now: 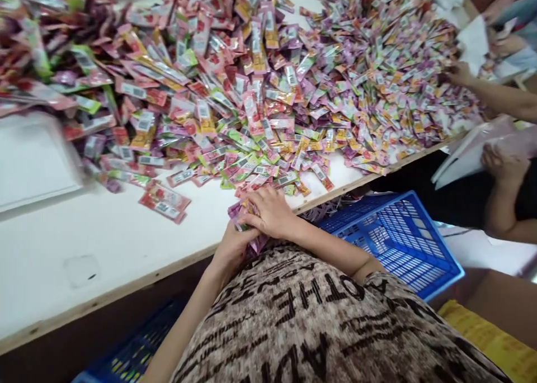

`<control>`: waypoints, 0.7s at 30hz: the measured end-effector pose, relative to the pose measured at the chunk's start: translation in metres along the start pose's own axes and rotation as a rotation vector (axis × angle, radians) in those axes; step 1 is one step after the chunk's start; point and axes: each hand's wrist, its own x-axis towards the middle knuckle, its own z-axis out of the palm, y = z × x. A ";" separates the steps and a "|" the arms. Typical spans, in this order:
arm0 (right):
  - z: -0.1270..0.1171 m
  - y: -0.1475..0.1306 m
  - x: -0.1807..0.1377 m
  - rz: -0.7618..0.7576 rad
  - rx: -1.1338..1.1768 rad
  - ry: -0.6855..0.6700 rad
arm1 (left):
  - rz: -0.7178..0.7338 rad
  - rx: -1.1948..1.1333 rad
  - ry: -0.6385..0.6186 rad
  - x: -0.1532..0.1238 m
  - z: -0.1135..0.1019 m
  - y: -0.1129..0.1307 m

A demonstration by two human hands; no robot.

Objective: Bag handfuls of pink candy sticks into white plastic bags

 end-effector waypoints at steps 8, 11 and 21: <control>-0.047 0.122 -0.024 0.474 -0.036 0.610 | 0.009 -0.116 0.312 0.013 -0.044 0.030; -0.066 0.170 -0.035 0.608 -0.181 0.546 | 0.071 -0.227 0.385 0.021 -0.087 0.035; -0.043 0.111 -0.008 0.165 0.167 0.354 | 0.307 -0.453 0.392 0.026 -0.146 0.021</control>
